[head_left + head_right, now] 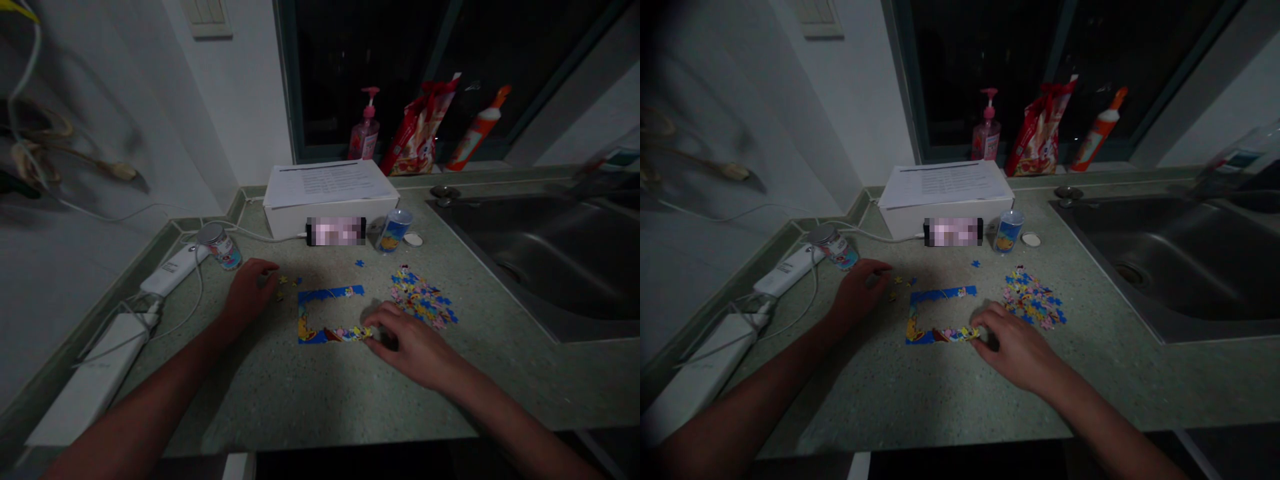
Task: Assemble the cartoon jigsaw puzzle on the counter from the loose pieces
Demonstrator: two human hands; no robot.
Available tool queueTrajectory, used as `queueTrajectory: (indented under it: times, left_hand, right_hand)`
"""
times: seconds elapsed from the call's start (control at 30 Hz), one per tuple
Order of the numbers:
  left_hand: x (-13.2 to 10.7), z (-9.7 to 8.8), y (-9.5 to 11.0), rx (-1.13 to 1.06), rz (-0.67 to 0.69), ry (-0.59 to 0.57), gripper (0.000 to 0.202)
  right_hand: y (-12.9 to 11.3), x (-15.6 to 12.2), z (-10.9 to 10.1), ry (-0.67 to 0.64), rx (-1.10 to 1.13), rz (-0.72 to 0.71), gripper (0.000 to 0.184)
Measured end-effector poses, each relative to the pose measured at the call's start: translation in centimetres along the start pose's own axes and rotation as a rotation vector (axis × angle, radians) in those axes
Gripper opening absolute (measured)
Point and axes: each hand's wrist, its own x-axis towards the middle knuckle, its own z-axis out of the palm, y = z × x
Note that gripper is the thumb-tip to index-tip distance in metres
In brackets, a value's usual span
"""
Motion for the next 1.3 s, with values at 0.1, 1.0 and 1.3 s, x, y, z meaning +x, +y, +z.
queueTrajectory:
  times: [0.1, 1.0, 1.3]
  left_hand:
    - [0.0, 0.0, 0.0, -0.005, 0.013, 0.004, 0.018]
    - [0.0, 0.0, 0.0, 0.001, 0.009, 0.006, 0.016]
    - [0.0, 0.2, -0.3, 0.0, 0.032, 0.021, 0.018]
  right_hand:
    - [0.2, -0.1, -0.3, -0.041, 0.009, -0.042, 0.027]
    - [0.6, 0.4, -0.6, -0.047, -0.008, -0.013, 0.019]
    - [1.0, 0.2, -0.1, -0.045, 0.105, 0.0, 0.012]
